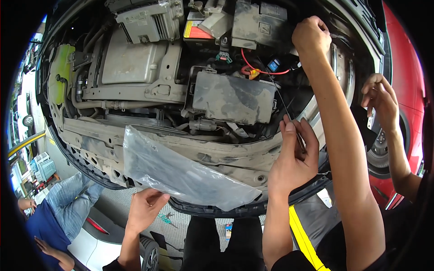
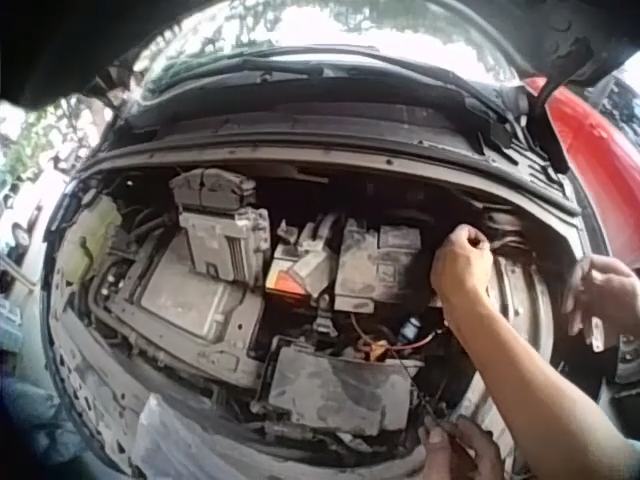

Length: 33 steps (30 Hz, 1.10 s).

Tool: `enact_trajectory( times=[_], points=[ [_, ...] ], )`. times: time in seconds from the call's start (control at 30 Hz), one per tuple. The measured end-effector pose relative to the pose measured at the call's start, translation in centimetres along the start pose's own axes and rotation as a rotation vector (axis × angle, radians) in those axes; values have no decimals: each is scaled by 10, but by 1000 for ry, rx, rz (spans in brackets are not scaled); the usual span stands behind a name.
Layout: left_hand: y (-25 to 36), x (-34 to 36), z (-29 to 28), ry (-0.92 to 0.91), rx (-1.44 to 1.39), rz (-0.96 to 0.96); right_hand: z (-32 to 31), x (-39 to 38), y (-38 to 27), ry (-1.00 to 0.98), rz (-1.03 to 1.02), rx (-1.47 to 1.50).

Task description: Working on the engine wiring harness and connections of a vehicle.

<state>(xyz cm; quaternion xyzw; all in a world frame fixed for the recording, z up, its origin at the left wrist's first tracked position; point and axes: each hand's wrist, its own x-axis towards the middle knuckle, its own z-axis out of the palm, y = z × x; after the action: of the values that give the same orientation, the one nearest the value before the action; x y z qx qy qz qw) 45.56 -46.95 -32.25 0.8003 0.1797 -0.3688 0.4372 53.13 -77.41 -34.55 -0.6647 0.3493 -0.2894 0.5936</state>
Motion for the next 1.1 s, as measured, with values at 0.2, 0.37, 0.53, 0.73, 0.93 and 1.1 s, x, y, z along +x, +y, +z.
enact_trajectory(
  times=[0.2, 0.37, 0.53, 0.73, 0.93, 1.1],
  points=[
    [-19, 11, 47, 316, -530, -63, 4, -3, -4, -35, 21, -57],
    [-13, 11, 53, 414, -726, 5, -18, -11, -9, -44, -85, -218],
    [-24, 12, 10, 595, -817, 49, 7, 14, -5, -61, -202, -203],
    [-7, 11, 1, 482, -801, 54, 35, 33, 33, -107, -195, -234],
    [-1, 7, -10, 414, -800, 35, 59, 72, 39, -209, -253, -452],
    [-17, -2, -31, 220, -477, -104, 62, 93, 51, -315, -235, -418]
  ],
)
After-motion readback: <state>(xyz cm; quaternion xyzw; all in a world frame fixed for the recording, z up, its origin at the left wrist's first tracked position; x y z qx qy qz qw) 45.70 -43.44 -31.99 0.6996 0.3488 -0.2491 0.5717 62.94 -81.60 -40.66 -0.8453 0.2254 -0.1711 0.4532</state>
